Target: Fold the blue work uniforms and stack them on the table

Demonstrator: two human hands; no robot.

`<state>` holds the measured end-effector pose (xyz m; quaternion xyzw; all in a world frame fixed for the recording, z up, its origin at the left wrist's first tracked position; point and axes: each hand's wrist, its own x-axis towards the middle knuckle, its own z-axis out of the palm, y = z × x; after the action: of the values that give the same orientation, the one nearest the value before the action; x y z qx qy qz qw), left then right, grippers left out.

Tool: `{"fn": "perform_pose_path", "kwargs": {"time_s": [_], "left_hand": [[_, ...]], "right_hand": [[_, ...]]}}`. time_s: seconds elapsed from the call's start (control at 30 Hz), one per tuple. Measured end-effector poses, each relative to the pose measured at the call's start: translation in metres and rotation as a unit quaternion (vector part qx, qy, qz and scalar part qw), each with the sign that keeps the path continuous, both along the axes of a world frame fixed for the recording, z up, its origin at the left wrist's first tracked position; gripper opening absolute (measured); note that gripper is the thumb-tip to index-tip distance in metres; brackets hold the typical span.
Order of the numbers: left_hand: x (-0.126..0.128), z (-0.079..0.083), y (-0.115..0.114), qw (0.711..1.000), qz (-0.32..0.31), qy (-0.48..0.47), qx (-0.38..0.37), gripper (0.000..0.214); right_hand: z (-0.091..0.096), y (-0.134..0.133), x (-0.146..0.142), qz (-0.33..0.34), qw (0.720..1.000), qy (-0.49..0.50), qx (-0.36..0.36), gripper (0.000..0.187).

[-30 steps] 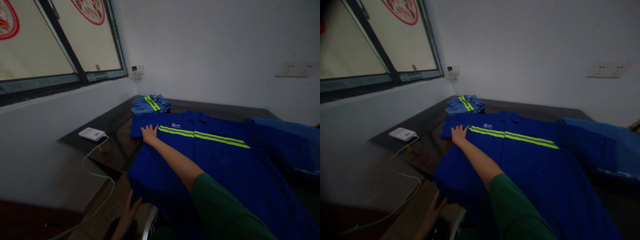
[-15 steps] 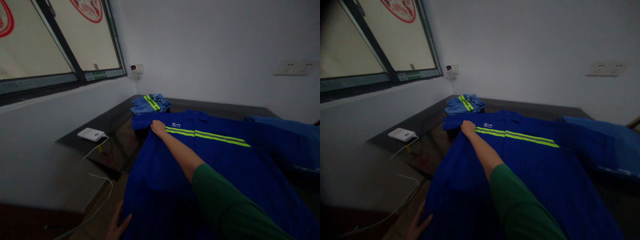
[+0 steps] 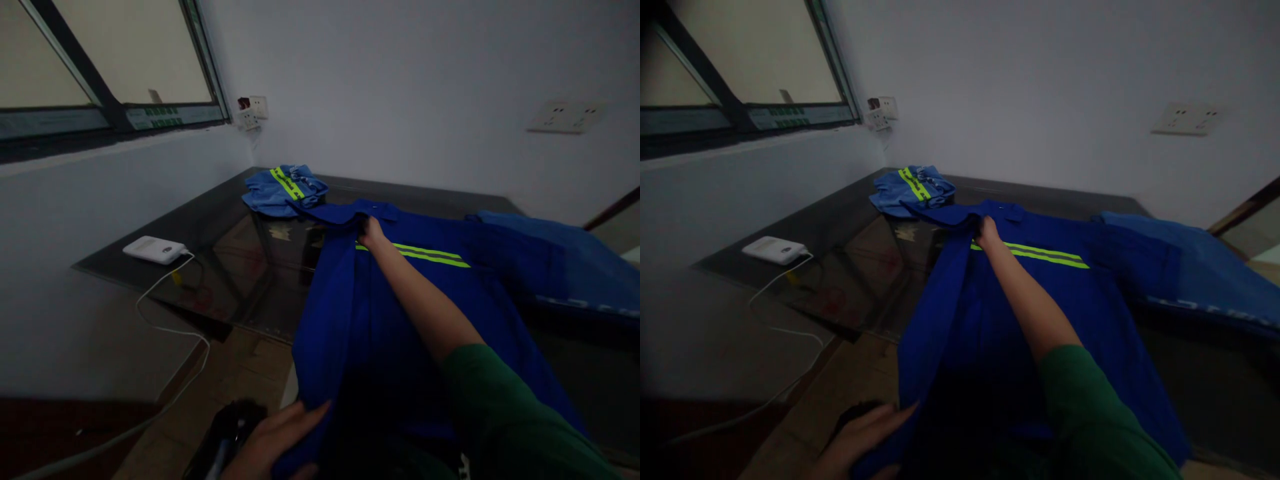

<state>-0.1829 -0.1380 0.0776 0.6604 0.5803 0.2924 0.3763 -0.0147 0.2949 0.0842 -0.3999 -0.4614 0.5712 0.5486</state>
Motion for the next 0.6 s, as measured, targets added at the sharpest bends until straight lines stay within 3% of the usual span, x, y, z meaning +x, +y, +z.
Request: {"fn": "perform_pose_path", "kwargs": {"time_s": [0.07,0.13,0.3,0.4,0.47,0.53,0.6], "left_hand": [[0.018,0.006,0.013,0.991,-0.122,-0.011,-0.055,0.062],[0.034,0.003,0.022,0.981,-0.174,-0.002,-0.084,0.071],[0.057,-0.033,0.024,0.973,-0.169,0.088,-0.128,0.082],[0.049,-0.049,0.021,0.972,-0.177,0.027,-0.150,0.059],[0.036,-0.058,0.024,0.985,-0.108,-0.028,-0.131,0.030],[0.019,-0.071,0.031,0.994,0.032,-0.054,-0.086,0.031],[0.004,-0.088,0.042,0.986,0.144,-0.072,-0.041,0.035]], "right_hand": [[-0.011,-0.006,0.020,-0.028,0.999,0.025,-0.040,0.033],[-0.022,-0.013,0.032,-0.064,0.994,0.041,-0.080,0.032],[-0.040,-0.026,0.036,-0.065,0.991,0.051,-0.101,0.032],[-0.040,-0.029,0.033,-0.050,0.994,0.047,-0.090,0.031],[-0.036,-0.029,0.035,-0.037,0.996,0.041,-0.076,0.028],[-0.029,-0.029,0.043,-0.023,0.997,0.034,-0.062,0.021],[-0.020,-0.027,0.058,0.018,0.999,0.007,-0.042,0.014]]}}
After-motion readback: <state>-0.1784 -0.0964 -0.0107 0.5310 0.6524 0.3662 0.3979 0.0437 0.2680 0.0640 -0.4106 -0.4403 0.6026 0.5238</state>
